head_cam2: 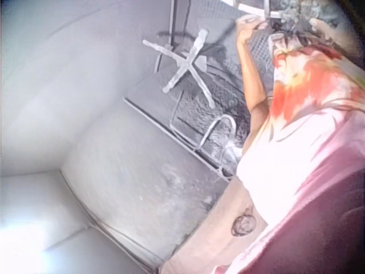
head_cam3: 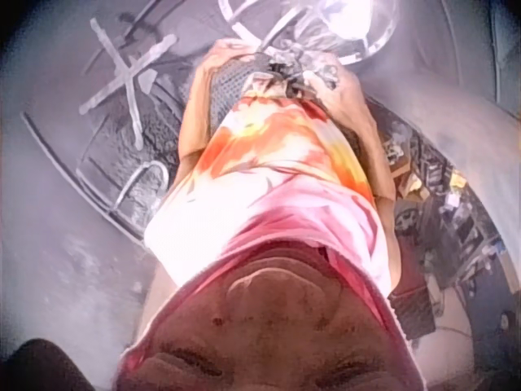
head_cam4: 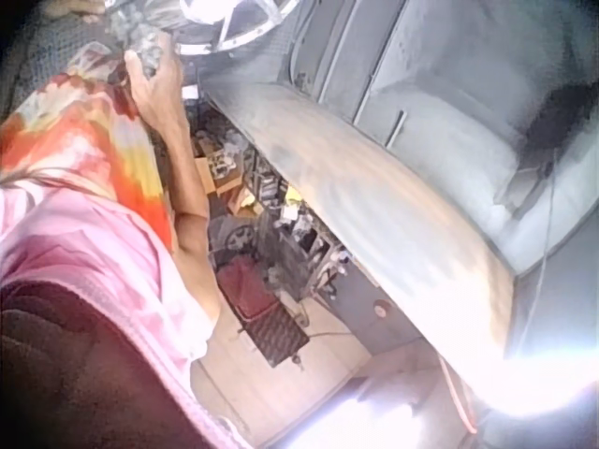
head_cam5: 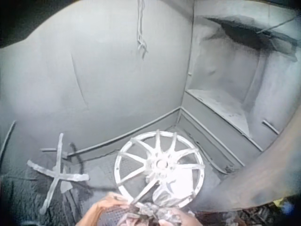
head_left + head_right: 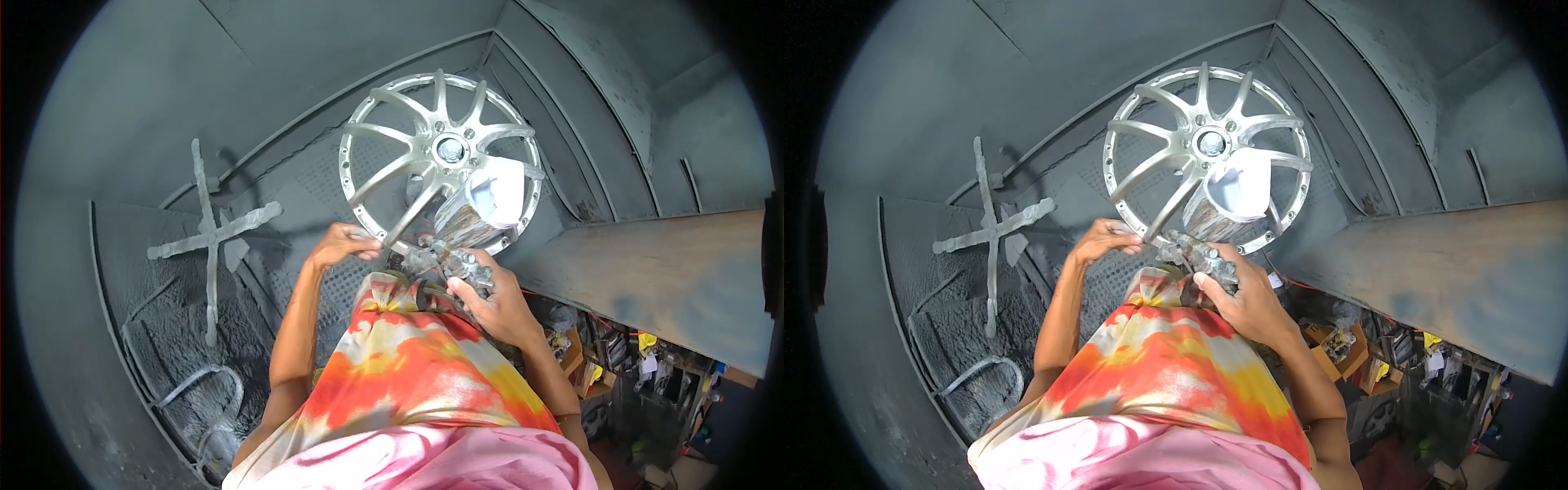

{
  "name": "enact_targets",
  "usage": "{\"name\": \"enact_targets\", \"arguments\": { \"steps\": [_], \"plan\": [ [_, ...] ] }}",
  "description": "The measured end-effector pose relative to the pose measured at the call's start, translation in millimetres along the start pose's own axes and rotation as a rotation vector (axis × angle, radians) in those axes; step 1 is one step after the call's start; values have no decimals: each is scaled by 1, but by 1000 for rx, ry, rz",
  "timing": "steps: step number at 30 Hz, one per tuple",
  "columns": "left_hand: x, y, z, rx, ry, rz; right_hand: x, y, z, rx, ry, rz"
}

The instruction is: The person holds an automotive wheel rim by its center, rotates it within a spray booth, and applies a coating using a spray gun. The person then pauses to pour liquid from a container into the spray gun's reservoir before continuing to spray the rim.

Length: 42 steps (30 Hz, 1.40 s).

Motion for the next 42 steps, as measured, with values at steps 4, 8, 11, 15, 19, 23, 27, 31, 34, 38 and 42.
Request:
{"name": "enact_targets", "arguments": {
  "steps": [4, 8, 11, 15, 19, 23, 27, 31, 34, 38, 42],
  "plan": [
    [-36, -5, -45, -426, 111, 240, 1, 22, -13, -136, -33, -6],
    [-99, 1, -30, -662, 266, 574, 10, 55, -26, -304, -37, 7],
    [-141, 12, 22, -568, 511, 1043, 28, 80, -35, -390, -143, 8],
    [-152, 39, 66, -318, 724, 1131, 28, 109, -41, -468, -209, -35],
    [-150, 66, 65, -196, 875, 1169, 44, 106, -41, -498, -196, 18],
    [-158, 64, 58, -162, 844, 1226, 72, 82, -43, -450, -79, 155],
    [-160, 67, 22, -301, 810, 1174, 107, 60, -54, -462, -155, 132],
    [-162, 67, 5, -377, 868, 1001, 118, 48, -54, -511, -166, 98],
    [-157, 71, 31, -346, 898, 1114, 130, 43, -48, -460, -153, 227],
    [-158, 73, 63, -156, 846, 1212, 122, 41, -35, -468, -118, 52],
    [-156, 77, 26, -221, 694, 1207, 128, 36, -40, -540, -124, 49]
  ]
}}
Point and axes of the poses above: each hand's wrist, its own y-axis towards the middle knuckle, its own z-axis out of the palm, x = y × z, the point moved 1 cm from there along y, towards the middle knuckle, and after that the axes turned 13 degrees about -x, right-handed, at the moved point
